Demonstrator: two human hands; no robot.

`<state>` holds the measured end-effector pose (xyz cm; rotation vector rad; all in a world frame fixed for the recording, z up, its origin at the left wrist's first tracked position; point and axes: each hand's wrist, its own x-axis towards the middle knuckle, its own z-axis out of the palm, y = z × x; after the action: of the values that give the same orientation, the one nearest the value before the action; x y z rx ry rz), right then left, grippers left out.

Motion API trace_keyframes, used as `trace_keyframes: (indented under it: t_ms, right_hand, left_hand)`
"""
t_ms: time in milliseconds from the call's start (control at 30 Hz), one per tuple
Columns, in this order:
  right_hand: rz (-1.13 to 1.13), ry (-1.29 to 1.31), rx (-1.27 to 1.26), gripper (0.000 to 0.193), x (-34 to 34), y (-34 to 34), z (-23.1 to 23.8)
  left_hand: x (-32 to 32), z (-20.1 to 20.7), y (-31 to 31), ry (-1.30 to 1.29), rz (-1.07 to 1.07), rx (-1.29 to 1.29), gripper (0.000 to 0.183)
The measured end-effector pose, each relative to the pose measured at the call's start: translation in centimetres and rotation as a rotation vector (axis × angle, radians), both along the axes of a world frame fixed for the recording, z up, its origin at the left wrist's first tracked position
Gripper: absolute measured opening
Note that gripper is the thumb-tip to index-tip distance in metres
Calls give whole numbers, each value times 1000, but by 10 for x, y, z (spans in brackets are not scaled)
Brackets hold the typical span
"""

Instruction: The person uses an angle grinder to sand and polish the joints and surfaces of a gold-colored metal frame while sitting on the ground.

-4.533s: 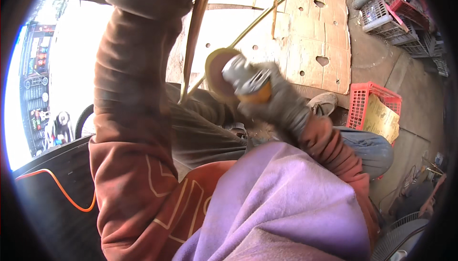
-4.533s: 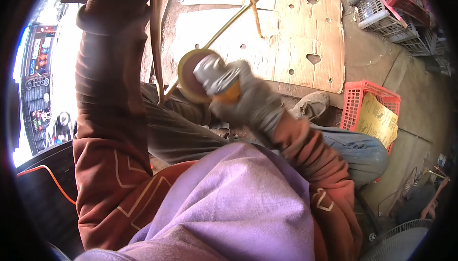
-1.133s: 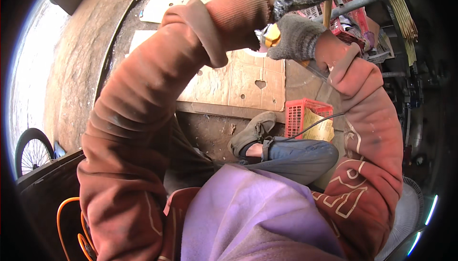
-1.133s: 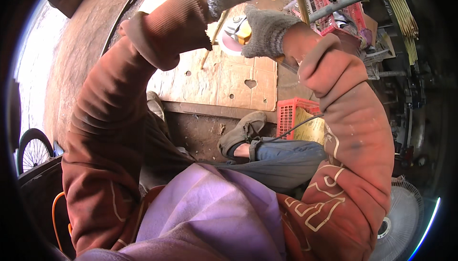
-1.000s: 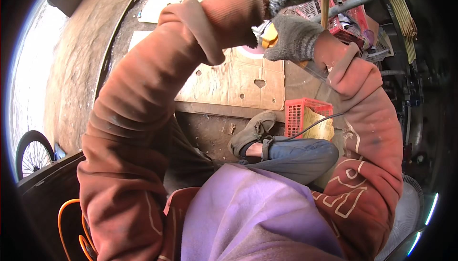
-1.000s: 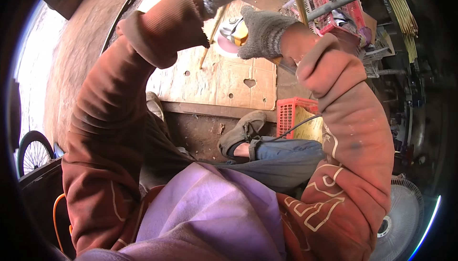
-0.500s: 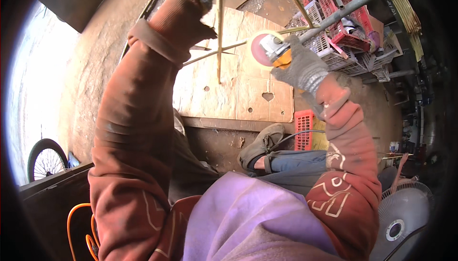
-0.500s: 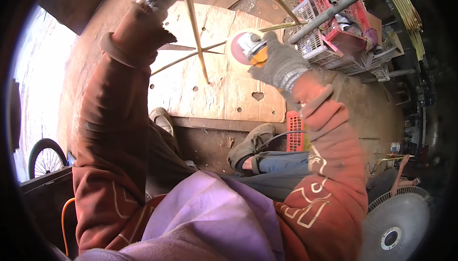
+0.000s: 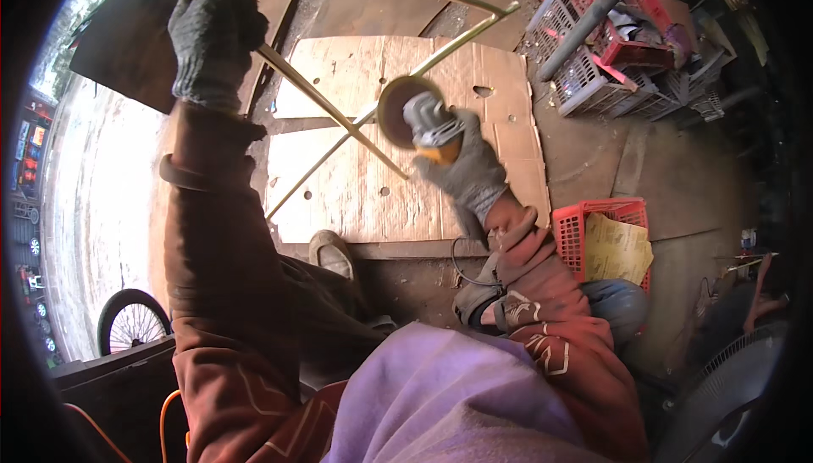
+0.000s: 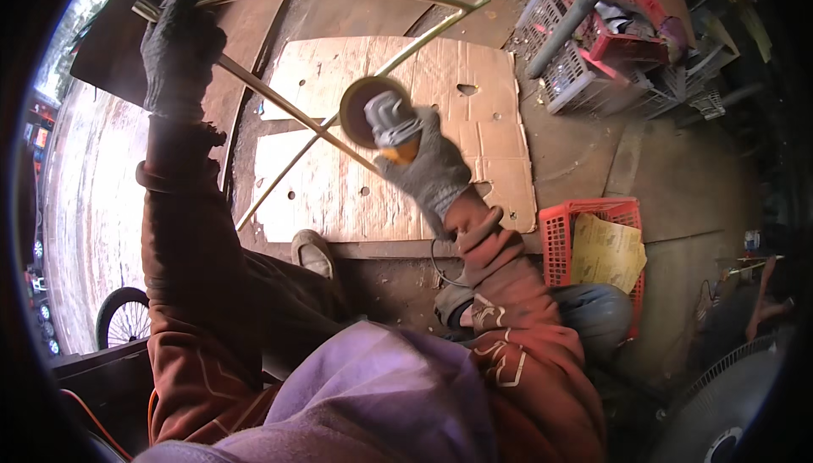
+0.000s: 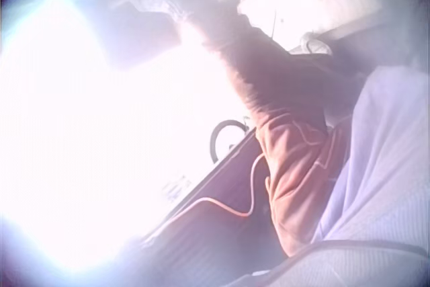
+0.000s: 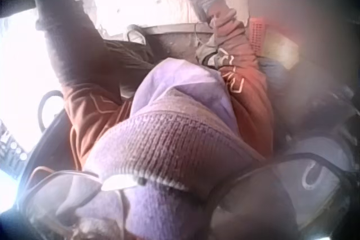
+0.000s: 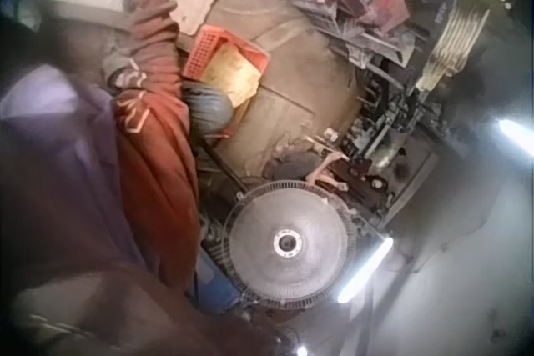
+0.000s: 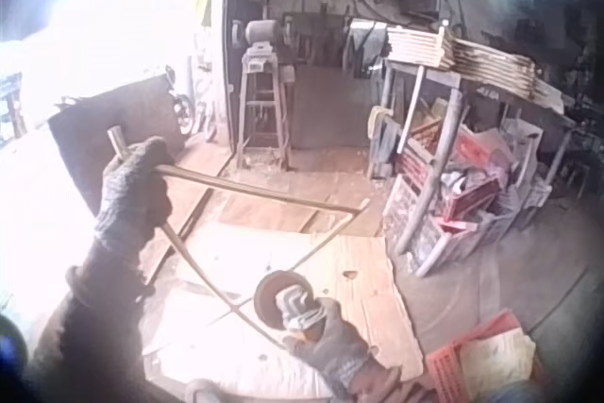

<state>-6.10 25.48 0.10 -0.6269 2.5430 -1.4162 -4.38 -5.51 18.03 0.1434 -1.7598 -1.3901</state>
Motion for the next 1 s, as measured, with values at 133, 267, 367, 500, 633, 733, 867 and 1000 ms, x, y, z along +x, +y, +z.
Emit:
trace_keyframes:
  t_ms: [133,267,367,500,633,733,867,1000]
  right_hand:
    - [-115,106,-482,74,-49,-11,-25]
    - [-69,61,-357,77,-40,-29,-49]
    - [16,-29,-401,77,-4,-45,-50]
    - [77,-78,-318,83,36,-71,-51]
    - [53,-28,-329,86,61,-81,-66]
    - [63,-197,-211,86,73,-74,-80]
    - [15,-176,-263,84,88,-73,-87]
    - [154,-246,-357,77,95,-98,-67]
  left_hand:
    - [5,-5,-48,-52,-199,284,25]
    - [13,13,-12,-38,12,403,19]
    - [19,1,-21,-35,-228,408,23]
    - [13,-21,-86,-8,-539,313,29]
    - [22,-23,-80,-275,375,-1287,36]
    - [28,-25,-86,-483,476,-1304,38]
    - [33,-25,-109,-322,-81,-359,37]
    - [27,-18,-57,-37,6,346,20]
